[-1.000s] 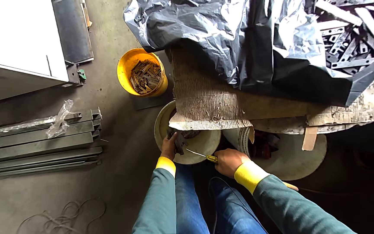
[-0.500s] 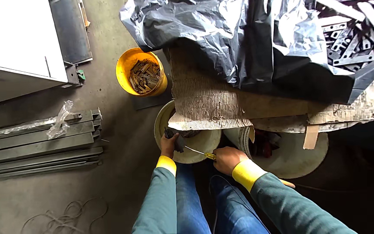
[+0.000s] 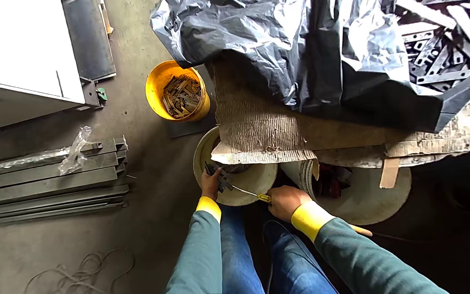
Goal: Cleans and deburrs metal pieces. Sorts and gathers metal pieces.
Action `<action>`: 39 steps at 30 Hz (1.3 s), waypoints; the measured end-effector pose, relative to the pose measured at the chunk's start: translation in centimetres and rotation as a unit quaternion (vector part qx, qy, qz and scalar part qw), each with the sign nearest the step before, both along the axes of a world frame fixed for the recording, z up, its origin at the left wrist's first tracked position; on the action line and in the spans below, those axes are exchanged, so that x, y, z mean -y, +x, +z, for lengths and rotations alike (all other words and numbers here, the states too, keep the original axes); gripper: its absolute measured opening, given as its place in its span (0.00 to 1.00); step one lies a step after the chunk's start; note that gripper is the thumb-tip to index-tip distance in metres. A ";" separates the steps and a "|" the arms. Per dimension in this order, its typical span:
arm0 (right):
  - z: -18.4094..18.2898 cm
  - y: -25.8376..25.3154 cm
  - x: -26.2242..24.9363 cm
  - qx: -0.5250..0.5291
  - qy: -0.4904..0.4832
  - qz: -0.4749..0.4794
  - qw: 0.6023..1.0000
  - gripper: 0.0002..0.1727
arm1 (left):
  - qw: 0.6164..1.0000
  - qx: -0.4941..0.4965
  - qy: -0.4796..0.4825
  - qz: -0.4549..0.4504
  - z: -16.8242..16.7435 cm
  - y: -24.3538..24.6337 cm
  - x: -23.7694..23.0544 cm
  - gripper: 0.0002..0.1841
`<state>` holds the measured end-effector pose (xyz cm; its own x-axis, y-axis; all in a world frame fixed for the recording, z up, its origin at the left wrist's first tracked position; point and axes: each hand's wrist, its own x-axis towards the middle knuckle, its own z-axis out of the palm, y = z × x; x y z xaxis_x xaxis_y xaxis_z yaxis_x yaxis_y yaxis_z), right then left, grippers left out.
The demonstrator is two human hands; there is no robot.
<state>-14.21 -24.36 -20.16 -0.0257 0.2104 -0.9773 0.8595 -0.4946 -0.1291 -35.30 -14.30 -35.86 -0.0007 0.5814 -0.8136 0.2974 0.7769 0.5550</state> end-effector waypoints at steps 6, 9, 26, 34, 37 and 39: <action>0.2 -0.2 -0.4 0.017 0.000 -0.008 1.000 0.18 | 1.000 -0.025 0.000 0.006 0.1 0.2 -0.5 0.22; 0.2 -0.3 -0.4 0.010 -0.003 -0.002 1.000 0.19 | 0.999 0.026 -0.032 0.015 0.4 0.2 -0.5 0.18; -0.1 -0.3 0.2 0.010 -0.003 -0.012 1.000 0.19 | 0.996 0.073 -0.050 -0.025 0.5 -0.1 0.3 0.19; 0.0 -0.4 0.2 0.008 -0.003 -0.005 1.000 0.19 | 0.991 0.099 -0.083 0.027 1.1 0.1 -0.6 0.15; 0.0 -0.5 0.1 0.008 -0.003 -0.002 1.000 0.19 | 0.990 0.109 -0.081 0.034 1.1 0.0 -0.3 0.15; 0.1 -0.5 0.1 0.011 -0.010 -0.003 1.000 0.18 | 0.992 0.103 -0.067 0.022 0.8 -0.1 0.1 0.15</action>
<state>-14.70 -24.49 -20.03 -0.0037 0.1906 -0.9817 0.8585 -0.5028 -0.1008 -35.44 -14.36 -35.05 0.1516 0.4719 -0.8685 0.1524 0.8570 0.4922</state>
